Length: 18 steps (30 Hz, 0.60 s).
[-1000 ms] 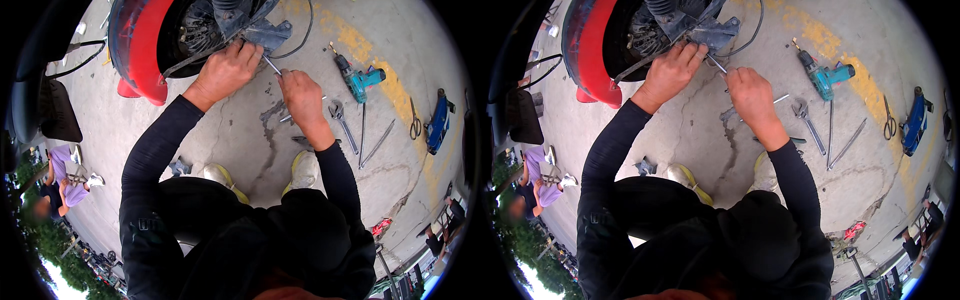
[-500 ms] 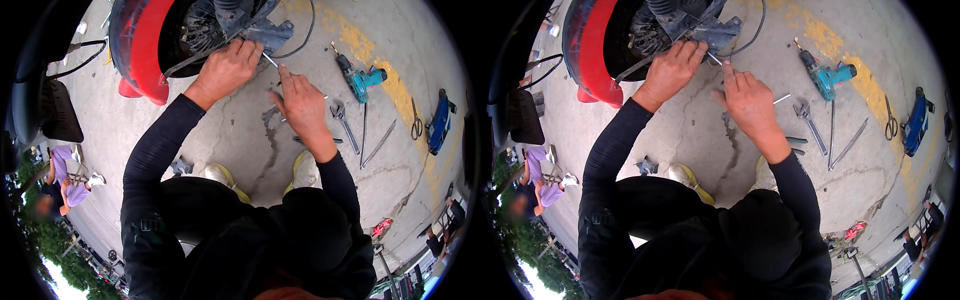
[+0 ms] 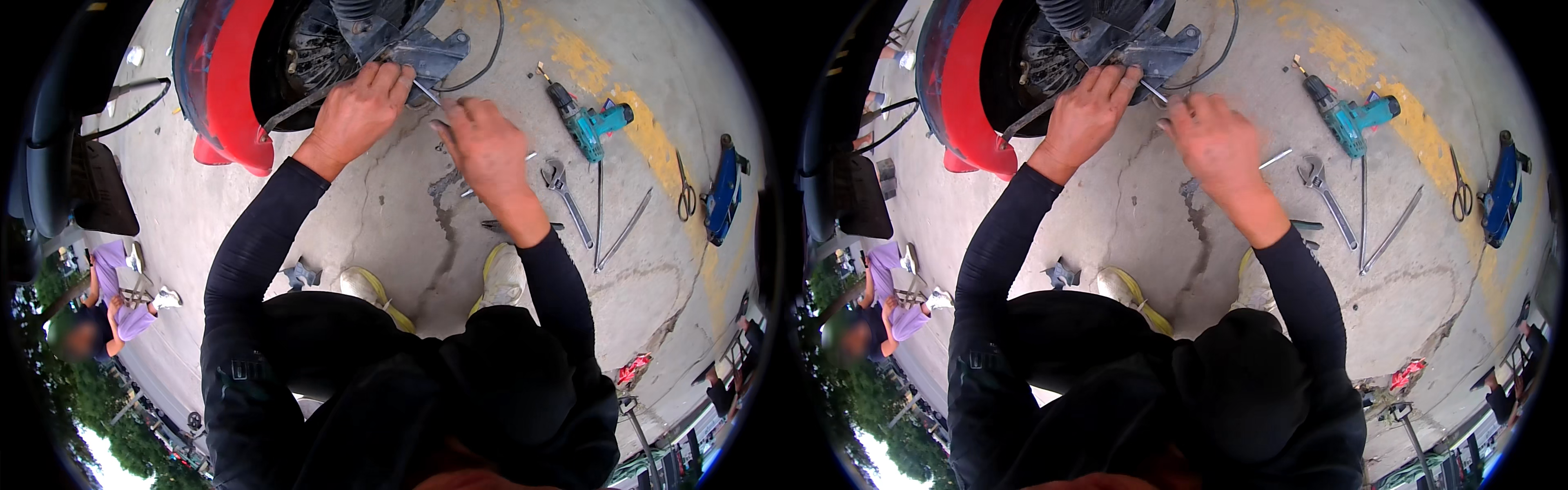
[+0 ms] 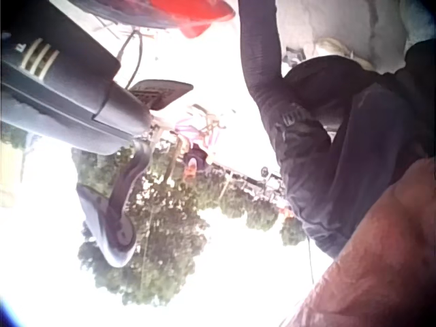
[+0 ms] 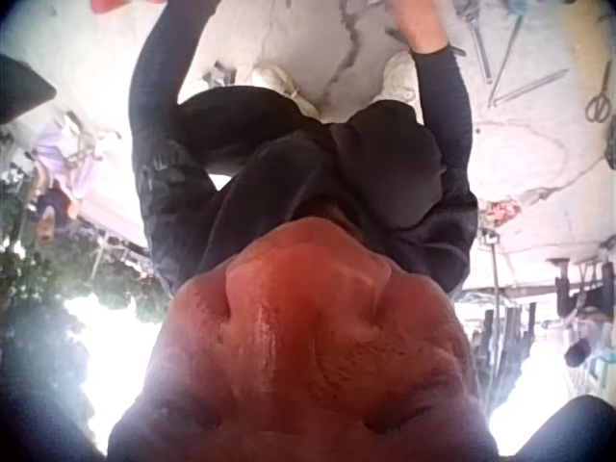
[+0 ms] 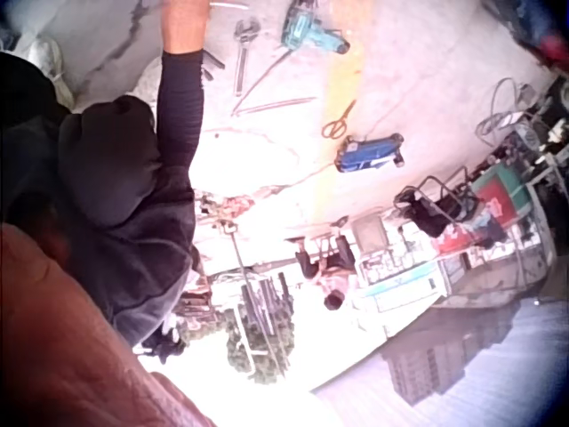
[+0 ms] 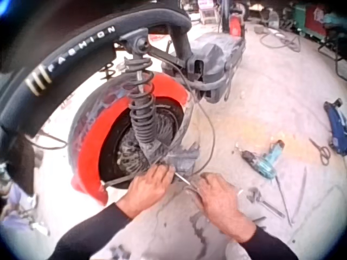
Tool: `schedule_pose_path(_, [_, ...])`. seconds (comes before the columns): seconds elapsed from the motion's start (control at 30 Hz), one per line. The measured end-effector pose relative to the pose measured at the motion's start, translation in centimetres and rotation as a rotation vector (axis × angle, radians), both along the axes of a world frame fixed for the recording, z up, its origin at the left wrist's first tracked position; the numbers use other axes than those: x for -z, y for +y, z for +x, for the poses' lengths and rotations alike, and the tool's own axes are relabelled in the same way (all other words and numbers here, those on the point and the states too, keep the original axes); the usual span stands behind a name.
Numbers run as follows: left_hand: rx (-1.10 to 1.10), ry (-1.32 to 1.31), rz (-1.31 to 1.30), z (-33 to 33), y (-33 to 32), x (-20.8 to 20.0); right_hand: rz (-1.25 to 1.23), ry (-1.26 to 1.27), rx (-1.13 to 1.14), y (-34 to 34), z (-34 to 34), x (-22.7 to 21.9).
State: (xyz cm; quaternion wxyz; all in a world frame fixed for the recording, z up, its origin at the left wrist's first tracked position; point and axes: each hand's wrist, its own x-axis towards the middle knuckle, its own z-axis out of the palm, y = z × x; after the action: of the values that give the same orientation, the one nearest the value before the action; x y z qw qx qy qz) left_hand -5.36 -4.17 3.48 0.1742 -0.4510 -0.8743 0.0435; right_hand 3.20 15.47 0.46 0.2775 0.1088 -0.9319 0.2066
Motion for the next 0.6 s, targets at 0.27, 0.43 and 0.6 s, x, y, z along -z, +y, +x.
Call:
schedule_pose_path(0.27, [0.001, -0.143, 0.272, 0.7, -0.7, -0.9, -0.275, -0.106, -0.055, -1.8, -0.6, 1.8])
schedule_pose_path(0.43, [-0.701, -0.903, 0.537, 3.1, -1.8, -1.6, -0.745, -0.357, -0.068, -1.7, -0.8, 1.8])
schedule_pose_path(0.6, [-0.856, -1.326, 1.120, 4.9, 2.0, 0.0, -1.257, -0.590, -0.222, -1.9, -0.7, 3.3])
